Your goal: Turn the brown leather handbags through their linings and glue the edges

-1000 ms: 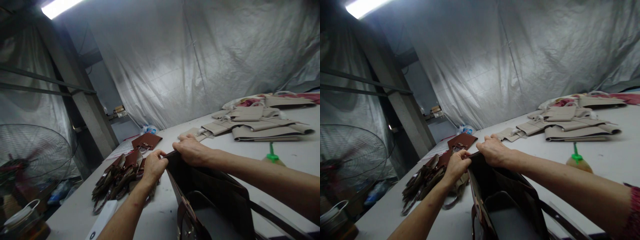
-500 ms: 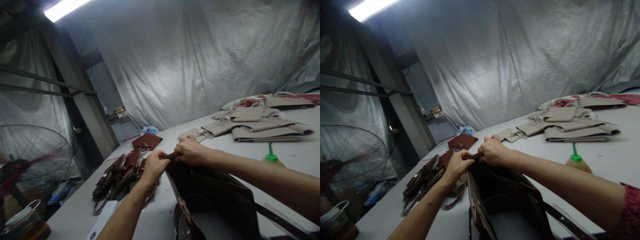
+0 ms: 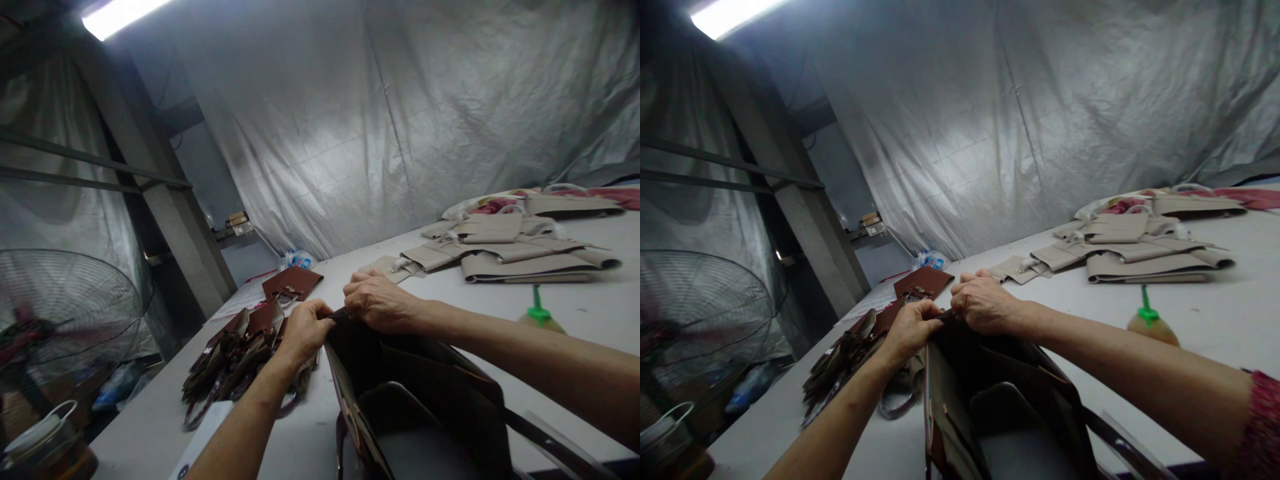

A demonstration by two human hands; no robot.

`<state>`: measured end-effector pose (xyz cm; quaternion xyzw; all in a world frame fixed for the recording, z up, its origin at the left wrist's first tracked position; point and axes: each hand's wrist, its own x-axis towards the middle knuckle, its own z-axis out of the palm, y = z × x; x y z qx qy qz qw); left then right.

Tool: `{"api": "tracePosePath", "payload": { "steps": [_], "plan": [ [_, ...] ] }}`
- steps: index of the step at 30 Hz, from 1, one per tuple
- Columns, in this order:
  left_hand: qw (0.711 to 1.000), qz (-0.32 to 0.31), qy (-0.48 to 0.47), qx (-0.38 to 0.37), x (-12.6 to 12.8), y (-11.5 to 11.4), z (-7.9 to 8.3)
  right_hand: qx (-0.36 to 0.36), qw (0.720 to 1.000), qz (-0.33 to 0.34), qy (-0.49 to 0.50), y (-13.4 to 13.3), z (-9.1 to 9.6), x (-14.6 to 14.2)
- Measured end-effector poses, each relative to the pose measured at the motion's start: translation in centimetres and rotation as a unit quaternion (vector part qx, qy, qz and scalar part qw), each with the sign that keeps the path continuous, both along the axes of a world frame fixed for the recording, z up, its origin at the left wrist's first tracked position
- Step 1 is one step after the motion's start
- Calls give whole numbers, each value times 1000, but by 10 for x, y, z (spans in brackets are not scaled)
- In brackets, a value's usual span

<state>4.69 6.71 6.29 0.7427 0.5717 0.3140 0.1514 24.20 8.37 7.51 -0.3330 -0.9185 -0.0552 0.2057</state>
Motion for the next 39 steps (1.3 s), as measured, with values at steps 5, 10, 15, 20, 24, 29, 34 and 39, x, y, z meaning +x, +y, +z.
{"api": "tracePosePath", "payload": {
  "steps": [5, 10, 15, 20, 24, 29, 34, 39],
  "plan": [
    [1000, -14, 9, 2, -2, 1, -2, 10, 999, -29, 31, -2, -1, 0],
    [999, -32, -30, -6, -4, 2, -6, 16, 1000, -5, 23, 2, -4, 0],
    [979, -137, -128, -81, -5, 3, -9, 14, 999, -43, 28, 6, -8, -2],
    [975, -144, -145, -92, -7, 6, -13, 12, 998, -58, 15, -2, -4, -3],
    [982, -111, -134, -80, -7, 6, -14, 14, 998, -58, 8, -11, 1, -3],
    [988, -90, -109, -58, -8, 3, -12, -5, 999, -23, 43, -15, 2, -4],
    [991, -79, -91, -54, -9, 0, -10, -20, 999, 5, 31, -13, 1, -7],
    [987, -86, -112, -76, -8, 2, -13, -11, 999, -31, 19, -9, -1, -7]
  ]
}}
